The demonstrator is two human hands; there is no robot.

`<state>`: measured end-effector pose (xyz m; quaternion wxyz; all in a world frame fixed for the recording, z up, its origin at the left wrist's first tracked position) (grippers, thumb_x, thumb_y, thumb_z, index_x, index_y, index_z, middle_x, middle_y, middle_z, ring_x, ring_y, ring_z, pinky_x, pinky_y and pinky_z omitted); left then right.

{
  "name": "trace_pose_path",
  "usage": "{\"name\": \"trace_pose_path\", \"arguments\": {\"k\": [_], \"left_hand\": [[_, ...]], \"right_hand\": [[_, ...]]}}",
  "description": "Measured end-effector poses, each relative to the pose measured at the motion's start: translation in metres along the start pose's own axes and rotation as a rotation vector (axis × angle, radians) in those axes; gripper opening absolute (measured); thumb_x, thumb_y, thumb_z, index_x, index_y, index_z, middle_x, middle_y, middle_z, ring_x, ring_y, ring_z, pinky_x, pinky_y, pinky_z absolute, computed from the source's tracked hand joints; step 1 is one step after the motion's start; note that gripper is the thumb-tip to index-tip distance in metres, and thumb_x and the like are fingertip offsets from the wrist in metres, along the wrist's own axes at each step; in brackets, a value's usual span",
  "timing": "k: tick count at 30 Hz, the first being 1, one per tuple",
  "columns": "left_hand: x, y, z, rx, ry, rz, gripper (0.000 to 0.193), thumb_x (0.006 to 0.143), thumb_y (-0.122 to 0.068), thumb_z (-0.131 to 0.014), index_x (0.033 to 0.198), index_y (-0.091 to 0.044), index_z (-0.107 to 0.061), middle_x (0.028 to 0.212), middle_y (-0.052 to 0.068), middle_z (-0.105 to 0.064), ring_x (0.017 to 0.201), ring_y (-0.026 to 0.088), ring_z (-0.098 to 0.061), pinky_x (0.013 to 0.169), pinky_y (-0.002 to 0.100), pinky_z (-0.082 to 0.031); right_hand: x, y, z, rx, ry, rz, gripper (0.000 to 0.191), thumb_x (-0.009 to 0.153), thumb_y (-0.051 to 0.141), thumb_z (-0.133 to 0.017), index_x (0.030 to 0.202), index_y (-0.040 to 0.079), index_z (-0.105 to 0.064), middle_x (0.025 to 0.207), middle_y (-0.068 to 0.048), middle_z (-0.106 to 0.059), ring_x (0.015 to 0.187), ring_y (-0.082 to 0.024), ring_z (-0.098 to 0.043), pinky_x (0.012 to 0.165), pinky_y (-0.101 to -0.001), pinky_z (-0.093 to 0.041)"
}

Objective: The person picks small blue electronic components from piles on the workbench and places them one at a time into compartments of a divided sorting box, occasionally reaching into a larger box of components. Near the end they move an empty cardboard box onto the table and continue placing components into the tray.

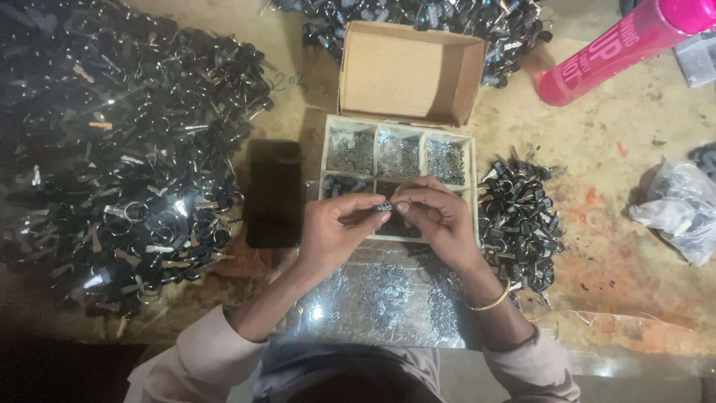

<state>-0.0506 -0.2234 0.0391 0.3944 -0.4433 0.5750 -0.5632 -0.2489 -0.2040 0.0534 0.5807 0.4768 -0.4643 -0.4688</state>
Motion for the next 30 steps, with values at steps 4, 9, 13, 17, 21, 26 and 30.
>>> {"name": "trace_pose_path", "arguments": {"k": [4,9,13,17,21,26,30], "left_hand": [[0.000,0.001,0.001,0.028,-0.002,-0.008,0.028,0.087,-0.006,-0.081,0.114,0.001,-0.076,0.107,0.013,-0.080,0.091,0.011,-0.077,0.080,0.024,-0.066],[0.000,0.002,0.002,0.034,-0.020,0.007,0.027,0.087,-0.006,-0.081,0.114,0.000,-0.076,0.107,0.012,-0.080,0.089,0.011,-0.077,0.077,0.024,-0.065],[0.000,0.002,0.002,-0.025,-0.028,-0.019,0.026,0.089,-0.004,-0.080,0.114,0.002,-0.075,0.108,0.012,-0.080,0.094,0.012,-0.076,0.081,0.025,-0.065],[0.000,0.001,0.001,-0.033,-0.028,0.009,0.026,0.088,-0.004,-0.079,0.112,0.002,-0.075,0.108,0.011,-0.079,0.095,0.014,-0.077,0.082,0.027,-0.066],[-0.001,0.001,0.001,-0.022,-0.014,0.034,0.026,0.087,-0.004,-0.080,0.113,0.001,-0.075,0.109,0.011,-0.079,0.098,0.015,-0.077,0.087,0.028,-0.066],[-0.003,0.000,-0.001,0.020,-0.003,0.058,0.026,0.087,-0.004,-0.080,0.112,0.000,-0.076,0.108,0.011,-0.079,0.097,0.016,-0.077,0.089,0.029,-0.066],[-0.005,-0.001,-0.001,0.007,-0.002,0.076,0.025,0.087,-0.004,-0.080,0.111,0.000,-0.076,0.108,0.011,-0.079,0.098,0.016,-0.077,0.090,0.029,-0.066]], "right_hand": [[0.000,0.005,-0.002,-0.151,-0.004,0.053,0.017,0.094,-0.001,-0.069,0.110,0.002,-0.075,0.116,-0.005,-0.066,0.088,-0.008,-0.065,0.070,-0.0213,-0.056],[0.004,0.007,0.005,-0.215,-0.095,0.043,0.017,0.089,0.001,-0.075,0.105,0.005,-0.078,0.106,-0.004,-0.071,0.083,-0.011,-0.061,0.066,-0.0253,-0.050],[0.008,0.009,0.003,-0.952,-0.070,0.321,0.015,0.074,0.012,-0.085,0.087,0.008,-0.079,0.093,-0.009,-0.070,0.087,-0.031,-0.060,0.079,-0.0400,-0.047],[0.010,0.008,0.005,-0.962,-0.038,0.227,0.013,0.077,0.014,-0.084,0.088,0.009,-0.078,0.092,-0.008,-0.070,0.090,-0.031,-0.060,0.084,-0.0420,-0.046],[0.009,0.010,0.006,-0.930,-0.024,0.252,0.018,0.076,0.015,-0.085,0.091,0.008,-0.079,0.092,-0.009,-0.070,0.088,-0.031,-0.059,0.081,-0.0435,-0.045],[0.007,0.005,0.001,-0.890,0.010,0.310,0.023,0.074,0.017,-0.085,0.090,0.004,-0.076,0.095,-0.012,-0.068,0.092,-0.033,-0.059,0.087,-0.0449,-0.045],[0.005,0.001,0.001,-0.900,0.026,0.248,0.020,0.074,0.015,-0.085,0.089,0.005,-0.077,0.092,-0.012,-0.067,0.090,-0.034,-0.058,0.086,-0.0452,-0.045]]}}
Point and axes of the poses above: each hand's wrist, its own x-axis towards the middle knuckle, its own z-axis out of the back of the hand, y = z × x, the point moved 2 cm from there along x, towards the middle knuckle
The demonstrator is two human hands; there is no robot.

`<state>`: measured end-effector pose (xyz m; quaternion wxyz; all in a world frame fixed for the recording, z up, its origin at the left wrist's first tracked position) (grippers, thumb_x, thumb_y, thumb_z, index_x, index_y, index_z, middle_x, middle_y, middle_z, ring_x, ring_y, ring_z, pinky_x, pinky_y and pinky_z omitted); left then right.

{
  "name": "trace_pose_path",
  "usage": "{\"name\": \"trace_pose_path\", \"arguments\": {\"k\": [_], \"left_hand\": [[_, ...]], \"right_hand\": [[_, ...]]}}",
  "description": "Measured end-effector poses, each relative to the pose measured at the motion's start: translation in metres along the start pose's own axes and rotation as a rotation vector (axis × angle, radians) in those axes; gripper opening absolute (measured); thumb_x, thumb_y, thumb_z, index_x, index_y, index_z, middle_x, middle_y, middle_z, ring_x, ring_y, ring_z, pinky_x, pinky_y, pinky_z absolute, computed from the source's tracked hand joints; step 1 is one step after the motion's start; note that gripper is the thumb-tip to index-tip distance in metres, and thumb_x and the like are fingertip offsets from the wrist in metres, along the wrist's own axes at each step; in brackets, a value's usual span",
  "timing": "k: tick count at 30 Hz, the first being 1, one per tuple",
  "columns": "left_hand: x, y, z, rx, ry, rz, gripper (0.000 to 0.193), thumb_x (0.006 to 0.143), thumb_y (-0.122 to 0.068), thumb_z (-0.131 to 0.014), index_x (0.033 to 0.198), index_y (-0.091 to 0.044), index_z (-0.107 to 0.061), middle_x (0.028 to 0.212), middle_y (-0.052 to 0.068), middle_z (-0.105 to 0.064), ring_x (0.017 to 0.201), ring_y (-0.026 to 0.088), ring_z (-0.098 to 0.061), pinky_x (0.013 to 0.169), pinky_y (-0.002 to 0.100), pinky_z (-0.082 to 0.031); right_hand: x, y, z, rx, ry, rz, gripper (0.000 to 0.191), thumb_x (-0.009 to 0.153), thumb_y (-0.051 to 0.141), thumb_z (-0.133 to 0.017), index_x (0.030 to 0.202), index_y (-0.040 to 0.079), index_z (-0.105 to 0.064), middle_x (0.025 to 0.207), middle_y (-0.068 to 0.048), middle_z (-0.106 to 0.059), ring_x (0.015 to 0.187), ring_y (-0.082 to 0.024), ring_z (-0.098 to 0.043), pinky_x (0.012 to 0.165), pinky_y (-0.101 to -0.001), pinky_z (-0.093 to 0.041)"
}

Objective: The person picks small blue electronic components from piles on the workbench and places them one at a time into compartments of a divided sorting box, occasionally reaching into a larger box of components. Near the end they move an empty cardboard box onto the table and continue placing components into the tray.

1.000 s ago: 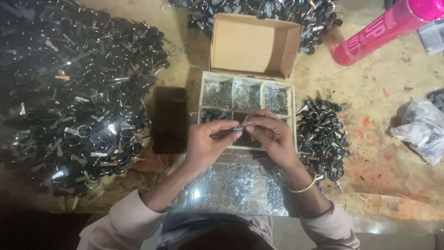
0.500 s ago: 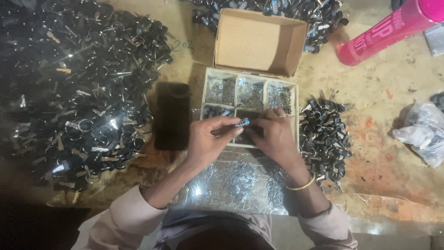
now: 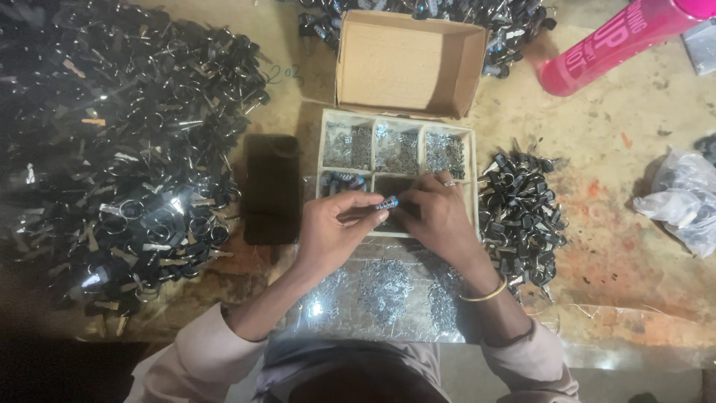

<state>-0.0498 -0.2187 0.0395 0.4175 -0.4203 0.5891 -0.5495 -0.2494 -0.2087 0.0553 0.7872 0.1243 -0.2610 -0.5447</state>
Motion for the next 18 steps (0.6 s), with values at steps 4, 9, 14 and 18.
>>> {"name": "trace_pose_path", "arguments": {"k": [4,9,14,18], "left_hand": [[0.000,-0.001,0.001,0.035,0.012,-0.010,0.025,0.086,-0.004,-0.080,0.111,0.000,-0.076,0.109,0.010,-0.079,0.100,0.016,-0.077,0.090,0.029,-0.066],[0.002,-0.001,0.001,0.037,0.009,-0.001,0.026,0.086,-0.004,-0.080,0.111,-0.001,-0.076,0.109,0.010,-0.079,0.099,0.015,-0.077,0.088,0.028,-0.066],[0.005,0.000,0.001,0.038,0.005,-0.025,0.026,0.086,-0.004,-0.080,0.111,-0.002,-0.076,0.109,0.010,-0.079,0.098,0.015,-0.077,0.087,0.028,-0.066],[0.006,-0.001,0.001,0.047,0.010,-0.052,0.025,0.087,-0.006,-0.080,0.111,-0.002,-0.077,0.107,0.010,-0.079,0.096,0.014,-0.077,0.086,0.027,-0.065]], "right_hand": [[-0.001,0.001,0.000,0.006,-0.006,-0.016,0.018,0.075,0.014,-0.084,0.089,0.004,-0.077,0.092,-0.012,-0.067,0.091,-0.033,-0.058,0.084,-0.0436,-0.047],[0.003,0.002,0.005,0.041,-0.020,-0.055,0.018,0.077,0.011,-0.083,0.094,0.007,-0.078,0.095,-0.010,-0.070,0.090,-0.031,-0.059,0.080,-0.0424,-0.048],[0.018,-0.006,0.030,-0.106,-0.203,-0.050,0.020,0.085,0.007,-0.080,0.105,0.008,-0.076,0.103,-0.011,-0.070,0.096,-0.031,-0.063,0.086,-0.0433,-0.049],[0.051,-0.028,0.044,-0.210,-0.207,0.069,0.038,0.084,0.002,-0.074,0.121,0.000,-0.071,0.118,-0.020,-0.070,0.103,-0.038,-0.063,0.091,-0.0466,-0.048]]}}
Point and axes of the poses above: each hand's wrist, its own x-axis towards the middle knuckle, its own z-axis out of the back of the hand, y = z × x, the point moved 2 cm from there along x, towards the middle knuckle
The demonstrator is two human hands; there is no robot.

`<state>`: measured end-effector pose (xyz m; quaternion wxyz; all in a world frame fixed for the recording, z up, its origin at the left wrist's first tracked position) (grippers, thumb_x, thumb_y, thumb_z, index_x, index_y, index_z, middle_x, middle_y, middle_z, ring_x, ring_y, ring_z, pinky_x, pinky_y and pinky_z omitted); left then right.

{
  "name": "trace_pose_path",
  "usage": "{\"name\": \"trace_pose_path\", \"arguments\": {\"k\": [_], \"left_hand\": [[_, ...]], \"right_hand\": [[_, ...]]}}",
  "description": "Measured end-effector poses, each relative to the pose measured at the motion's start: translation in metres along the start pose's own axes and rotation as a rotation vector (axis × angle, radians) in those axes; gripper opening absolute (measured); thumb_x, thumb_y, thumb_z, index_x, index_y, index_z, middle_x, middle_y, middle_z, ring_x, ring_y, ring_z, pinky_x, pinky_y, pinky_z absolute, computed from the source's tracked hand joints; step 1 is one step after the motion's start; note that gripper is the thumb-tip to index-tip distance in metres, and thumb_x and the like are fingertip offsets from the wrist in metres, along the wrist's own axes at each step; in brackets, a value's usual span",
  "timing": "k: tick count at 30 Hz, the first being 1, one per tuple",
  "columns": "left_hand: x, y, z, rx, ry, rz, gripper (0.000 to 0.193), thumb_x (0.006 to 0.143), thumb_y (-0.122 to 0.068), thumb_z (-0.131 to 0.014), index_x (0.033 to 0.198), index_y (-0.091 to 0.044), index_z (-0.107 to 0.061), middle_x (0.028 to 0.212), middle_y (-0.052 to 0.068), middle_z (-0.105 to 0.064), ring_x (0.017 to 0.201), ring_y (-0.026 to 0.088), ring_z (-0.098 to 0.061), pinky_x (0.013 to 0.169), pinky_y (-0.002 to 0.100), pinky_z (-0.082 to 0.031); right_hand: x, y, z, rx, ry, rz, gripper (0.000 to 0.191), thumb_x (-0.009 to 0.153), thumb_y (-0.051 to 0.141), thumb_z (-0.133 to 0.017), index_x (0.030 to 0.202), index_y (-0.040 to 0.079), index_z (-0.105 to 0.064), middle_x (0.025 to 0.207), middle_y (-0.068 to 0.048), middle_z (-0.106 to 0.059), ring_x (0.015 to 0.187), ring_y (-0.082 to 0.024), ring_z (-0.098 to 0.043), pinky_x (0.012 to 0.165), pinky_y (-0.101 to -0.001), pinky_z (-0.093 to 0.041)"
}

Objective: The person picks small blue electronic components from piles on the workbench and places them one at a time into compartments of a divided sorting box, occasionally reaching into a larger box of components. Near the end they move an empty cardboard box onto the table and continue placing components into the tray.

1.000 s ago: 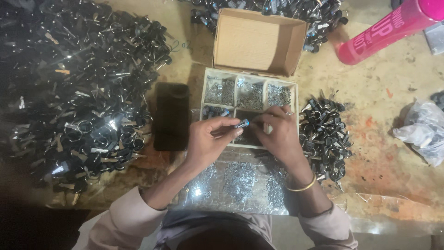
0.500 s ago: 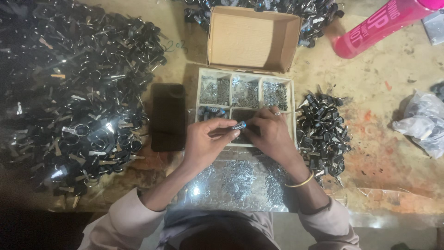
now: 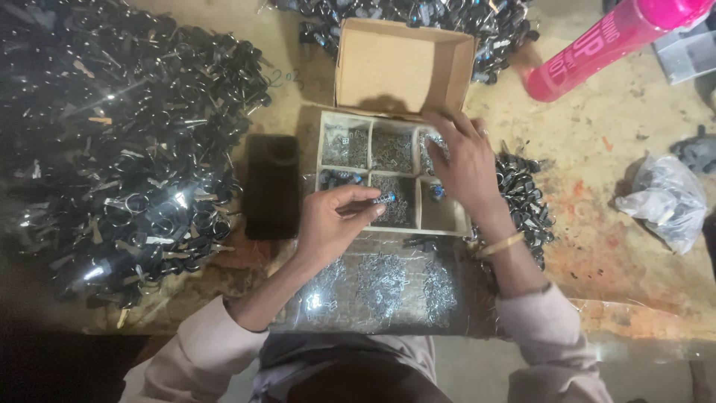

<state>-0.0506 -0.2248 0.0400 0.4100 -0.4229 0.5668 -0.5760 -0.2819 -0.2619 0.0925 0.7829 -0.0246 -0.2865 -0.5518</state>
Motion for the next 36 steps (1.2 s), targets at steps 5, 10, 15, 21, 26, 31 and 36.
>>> {"name": "trace_pose_path", "arguments": {"k": [5,10,15,21,26,31,36], "left_hand": [[0.005,0.000,0.000,0.010,-0.002,0.007,0.025,0.085,-0.008,-0.081,0.110,-0.002,-0.077,0.104,0.010,-0.081,0.093,0.013,-0.078,0.083,0.027,-0.065],[0.005,0.001,-0.001,0.011,-0.003,-0.002,0.025,0.086,-0.008,-0.081,0.110,-0.002,-0.077,0.104,0.010,-0.081,0.094,0.014,-0.078,0.082,0.027,-0.065],[0.004,-0.002,-0.001,0.011,-0.013,-0.026,0.024,0.086,-0.006,-0.081,0.109,-0.002,-0.077,0.104,0.010,-0.080,0.094,0.013,-0.078,0.083,0.026,-0.066],[0.002,-0.003,-0.002,-0.020,-0.008,-0.029,0.025,0.087,-0.004,-0.079,0.111,-0.001,-0.076,0.106,0.010,-0.080,0.095,0.013,-0.077,0.083,0.026,-0.065],[0.000,-0.001,-0.001,-0.070,-0.004,-0.010,0.024,0.088,-0.001,-0.078,0.112,-0.001,-0.075,0.105,0.009,-0.079,0.095,0.012,-0.076,0.083,0.026,-0.065],[-0.001,0.002,-0.001,-0.105,-0.002,0.019,0.024,0.088,-0.001,-0.078,0.113,0.000,-0.075,0.104,0.009,-0.079,0.096,0.012,-0.075,0.084,0.026,-0.064],[-0.004,0.002,-0.001,-0.091,-0.001,0.012,0.025,0.088,-0.002,-0.079,0.112,0.001,-0.074,0.106,0.010,-0.079,0.098,0.013,-0.076,0.086,0.027,-0.064]], "right_hand": [[0.022,-0.028,-0.020,0.038,0.078,0.012,0.024,0.090,-0.004,-0.066,0.111,0.004,-0.073,0.109,-0.016,-0.074,0.100,-0.040,-0.067,0.095,-0.0474,-0.050],[0.021,-0.032,-0.019,0.049,0.069,0.034,0.022,0.092,-0.007,-0.064,0.109,0.004,-0.073,0.104,-0.017,-0.074,0.098,-0.040,-0.067,0.094,-0.0473,-0.050],[0.000,-0.006,-0.005,0.187,0.118,-0.134,0.016,0.088,0.004,-0.071,0.105,0.003,-0.072,0.095,-0.016,-0.072,0.087,-0.034,-0.069,0.081,-0.0427,-0.055],[-0.043,0.044,-0.021,0.093,0.288,-0.027,0.012,0.076,0.012,-0.081,0.080,0.003,-0.074,0.083,-0.016,-0.071,0.083,-0.038,-0.067,0.075,-0.0448,-0.052],[-0.045,0.035,-0.017,0.266,0.218,-0.135,0.011,0.083,0.008,-0.079,0.093,0.007,-0.075,0.089,-0.011,-0.070,0.085,-0.031,-0.066,0.083,-0.0409,-0.052],[-0.040,0.033,-0.014,0.295,0.099,-0.096,0.015,0.080,0.009,-0.081,0.095,0.008,-0.077,0.092,-0.009,-0.070,0.086,-0.030,-0.065,0.082,-0.0398,-0.049],[-0.043,0.033,-0.016,0.353,0.150,-0.118,0.013,0.084,0.008,-0.080,0.096,0.006,-0.076,0.096,-0.007,-0.072,0.084,-0.024,-0.064,0.082,-0.0369,-0.048]]}}
Point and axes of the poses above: each hand's wrist, its own x-axis towards the middle knuckle, its own z-axis out of the back of the hand, y = z × x, the point moved 2 cm from there along x, towards the middle knuckle
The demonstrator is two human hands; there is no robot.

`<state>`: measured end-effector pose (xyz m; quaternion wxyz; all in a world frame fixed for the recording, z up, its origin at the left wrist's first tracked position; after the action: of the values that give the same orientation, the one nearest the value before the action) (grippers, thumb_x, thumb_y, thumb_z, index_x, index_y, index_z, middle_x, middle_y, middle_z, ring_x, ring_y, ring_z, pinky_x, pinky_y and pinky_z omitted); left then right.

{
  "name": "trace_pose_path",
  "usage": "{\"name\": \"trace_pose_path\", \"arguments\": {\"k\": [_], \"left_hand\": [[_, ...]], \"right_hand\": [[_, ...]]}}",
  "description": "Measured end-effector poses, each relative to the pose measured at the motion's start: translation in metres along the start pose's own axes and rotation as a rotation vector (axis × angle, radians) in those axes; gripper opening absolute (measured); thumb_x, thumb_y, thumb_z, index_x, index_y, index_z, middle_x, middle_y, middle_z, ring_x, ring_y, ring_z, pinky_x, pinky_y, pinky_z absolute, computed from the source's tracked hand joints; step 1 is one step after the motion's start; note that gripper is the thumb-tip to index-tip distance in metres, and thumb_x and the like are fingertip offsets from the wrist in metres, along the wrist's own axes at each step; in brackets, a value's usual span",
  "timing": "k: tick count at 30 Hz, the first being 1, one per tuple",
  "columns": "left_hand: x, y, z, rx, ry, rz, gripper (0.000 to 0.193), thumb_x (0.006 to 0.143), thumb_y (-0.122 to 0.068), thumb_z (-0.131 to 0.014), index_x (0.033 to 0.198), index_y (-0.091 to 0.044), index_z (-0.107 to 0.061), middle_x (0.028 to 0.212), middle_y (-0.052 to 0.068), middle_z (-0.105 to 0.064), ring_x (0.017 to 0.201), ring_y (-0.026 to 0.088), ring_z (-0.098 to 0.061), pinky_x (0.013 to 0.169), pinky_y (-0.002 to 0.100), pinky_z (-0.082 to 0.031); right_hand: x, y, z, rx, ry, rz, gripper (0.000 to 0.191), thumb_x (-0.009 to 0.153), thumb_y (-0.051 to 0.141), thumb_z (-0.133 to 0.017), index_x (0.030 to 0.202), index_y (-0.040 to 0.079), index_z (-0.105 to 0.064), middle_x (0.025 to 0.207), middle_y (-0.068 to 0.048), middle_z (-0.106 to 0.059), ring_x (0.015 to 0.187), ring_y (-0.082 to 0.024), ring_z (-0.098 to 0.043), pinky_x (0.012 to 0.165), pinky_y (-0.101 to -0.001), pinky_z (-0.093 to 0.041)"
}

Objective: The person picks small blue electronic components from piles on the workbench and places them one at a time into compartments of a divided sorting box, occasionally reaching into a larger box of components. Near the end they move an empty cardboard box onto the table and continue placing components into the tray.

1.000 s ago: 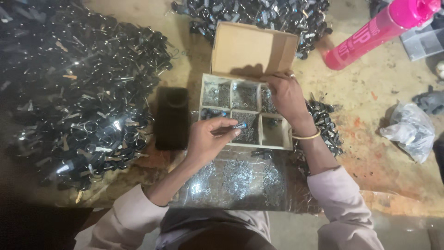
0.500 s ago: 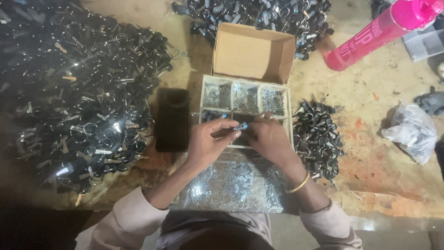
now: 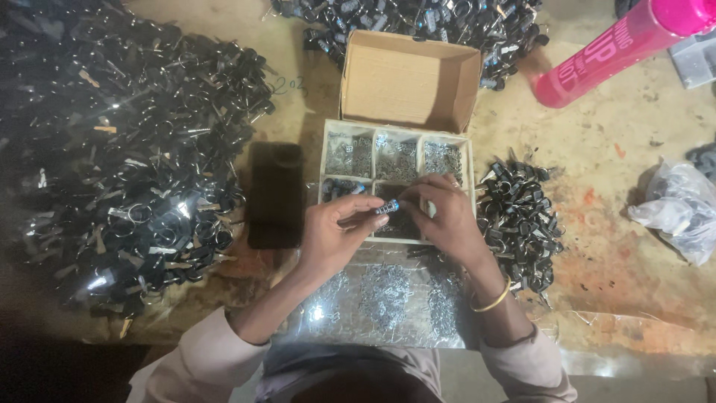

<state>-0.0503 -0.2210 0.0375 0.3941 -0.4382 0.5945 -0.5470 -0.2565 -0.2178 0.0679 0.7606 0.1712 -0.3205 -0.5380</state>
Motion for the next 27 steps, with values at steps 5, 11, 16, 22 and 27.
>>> {"name": "trace_pose_path", "arguments": {"k": [5,11,16,22,27], "left_hand": [[-0.003,-0.002,0.000,0.011,0.009,0.006,0.026,0.086,-0.002,-0.080,0.112,0.001,-0.074,0.106,0.010,-0.079,0.099,0.015,-0.077,0.088,0.028,-0.065],[-0.004,-0.004,0.000,0.047,0.008,-0.012,0.025,0.085,-0.003,-0.081,0.108,0.002,-0.075,0.103,0.012,-0.080,0.096,0.014,-0.078,0.086,0.027,-0.066],[-0.004,-0.003,-0.001,0.033,0.004,0.005,0.022,0.086,-0.001,-0.080,0.106,0.004,-0.074,0.101,0.013,-0.080,0.093,0.013,-0.077,0.083,0.026,-0.066],[-0.004,-0.004,0.000,0.015,0.018,0.002,0.022,0.086,-0.001,-0.080,0.106,0.004,-0.074,0.101,0.013,-0.080,0.093,0.013,-0.077,0.083,0.026,-0.065],[-0.005,-0.003,0.000,0.004,0.020,-0.021,0.021,0.087,-0.001,-0.079,0.107,0.005,-0.074,0.101,0.013,-0.080,0.094,0.013,-0.077,0.084,0.026,-0.065]], "right_hand": [[-0.009,-0.004,-0.004,0.507,-0.001,-0.217,0.007,0.094,0.003,-0.075,0.100,0.004,-0.073,0.105,-0.003,-0.067,0.093,-0.013,-0.063,0.080,-0.0274,-0.052],[-0.017,0.006,-0.012,0.868,0.118,-0.270,0.015,0.097,-0.004,-0.065,0.110,0.000,-0.070,0.119,-0.006,-0.058,0.113,-0.014,-0.061,0.097,-0.0282,-0.056],[-0.015,0.015,-0.011,0.640,0.085,-0.194,0.014,0.097,-0.003,-0.067,0.110,-0.001,-0.071,0.117,-0.008,-0.062,0.110,-0.015,-0.063,0.091,-0.0278,-0.055],[-0.014,0.025,-0.005,0.387,0.030,-0.049,0.012,0.095,-0.002,-0.069,0.107,0.000,-0.072,0.110,-0.009,-0.067,0.101,-0.019,-0.067,0.085,-0.0289,-0.055],[-0.012,0.028,-0.003,0.333,0.020,-0.035,0.011,0.094,0.000,-0.070,0.105,0.000,-0.072,0.108,-0.008,-0.069,0.099,-0.018,-0.068,0.084,-0.0294,-0.055]]}}
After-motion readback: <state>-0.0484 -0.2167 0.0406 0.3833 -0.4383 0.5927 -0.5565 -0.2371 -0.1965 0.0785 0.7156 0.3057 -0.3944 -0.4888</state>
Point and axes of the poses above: each hand's wrist, its own x-axis towards the middle knuckle, its own z-axis out of the back of the hand, y = z × x, the point moved 2 cm from there along x, towards the middle knuckle
